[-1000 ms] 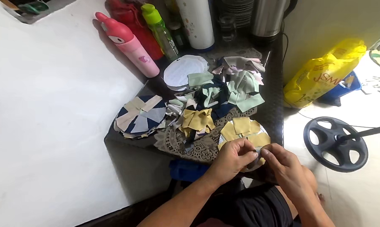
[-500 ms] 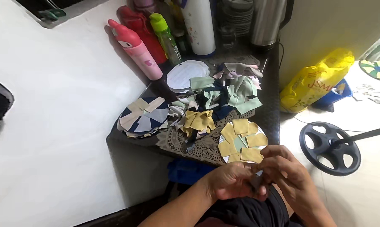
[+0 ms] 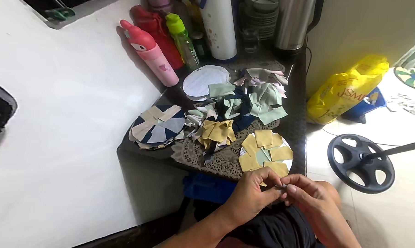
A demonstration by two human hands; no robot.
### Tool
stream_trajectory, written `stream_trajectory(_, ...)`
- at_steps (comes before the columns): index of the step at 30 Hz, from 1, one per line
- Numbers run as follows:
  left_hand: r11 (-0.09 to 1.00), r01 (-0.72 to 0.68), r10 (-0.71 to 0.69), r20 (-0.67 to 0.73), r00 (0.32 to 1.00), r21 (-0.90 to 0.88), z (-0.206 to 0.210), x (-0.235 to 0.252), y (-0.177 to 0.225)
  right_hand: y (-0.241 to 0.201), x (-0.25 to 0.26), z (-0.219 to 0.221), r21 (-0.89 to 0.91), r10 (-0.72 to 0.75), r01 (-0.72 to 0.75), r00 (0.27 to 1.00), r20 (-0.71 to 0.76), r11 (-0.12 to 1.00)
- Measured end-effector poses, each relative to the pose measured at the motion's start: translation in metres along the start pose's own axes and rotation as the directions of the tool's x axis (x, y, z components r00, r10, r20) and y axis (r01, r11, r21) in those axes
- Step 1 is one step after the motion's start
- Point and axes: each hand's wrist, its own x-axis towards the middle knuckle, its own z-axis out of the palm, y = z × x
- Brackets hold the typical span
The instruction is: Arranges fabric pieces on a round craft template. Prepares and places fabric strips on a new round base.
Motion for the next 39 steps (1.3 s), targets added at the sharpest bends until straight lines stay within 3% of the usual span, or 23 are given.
stream_trajectory(4, 0.998, 0.037, -0.037, -0.005, 0.999, 0.042, -0.002, 0.001, -0.001, 0.000, 0.009, -0.002, 0.085, 0.098, -0.100, 0.995, 0.037, 0.991)
stream_trajectory(8, 0.988, 0.145, -0.147, 0.026, 0.989, 0.053, -0.006, 0.002, -0.001, 0.001, 0.017, -0.004, 0.124, 0.084, -0.085, 0.996, 0.011, 0.989)
stream_trajectory(15, 0.961, 0.266, -0.259, 0.090, 0.962, -0.077, -0.010, 0.003, -0.006, -0.010, 0.031, -0.002, -0.136, 0.075, -0.086, 0.994, -0.083, 0.987)
stream_trajectory(19, 0.960, 0.274, -0.272, 0.031, 0.962, -0.057, -0.014, 0.003, -0.008, -0.014, 0.044, -0.005, -0.151, 0.016, -0.033, 0.994, -0.112, 0.988)
stream_trajectory(21, 0.968, 0.250, -0.250, -0.018, 0.968, 0.011, -0.016, 0.004, -0.010, -0.018, 0.056, -0.006, -0.251, -0.019, -0.019, 0.989, -0.147, 0.968)
stream_trajectory(24, 0.945, 0.205, -0.178, -0.122, 0.976, 0.255, -0.018, 0.009, -0.012, -0.023, 0.078, -0.006, -0.497, -0.079, -0.017, 0.982, -0.173, 0.868)
stream_trajectory(29, 0.726, 0.105, 0.102, -0.256, 0.961, 0.680, -0.016, 0.029, -0.023, -0.030, 0.115, -0.001, -0.813, -0.129, -0.040, 0.982, -0.141, 0.581)
stream_trajectory(33, 0.661, 0.145, 0.118, -0.293, 0.949, 0.736, -0.012, 0.045, -0.028, -0.029, 0.137, 0.000, -0.919, -0.118, -0.088, 0.983, -0.144, 0.384)
stream_trajectory(39, 0.635, 0.175, 0.152, -0.344, 0.927, 0.752, -0.006, 0.059, -0.041, -0.018, 0.152, -0.008, -0.954, -0.141, -0.088, 0.981, -0.133, 0.287)
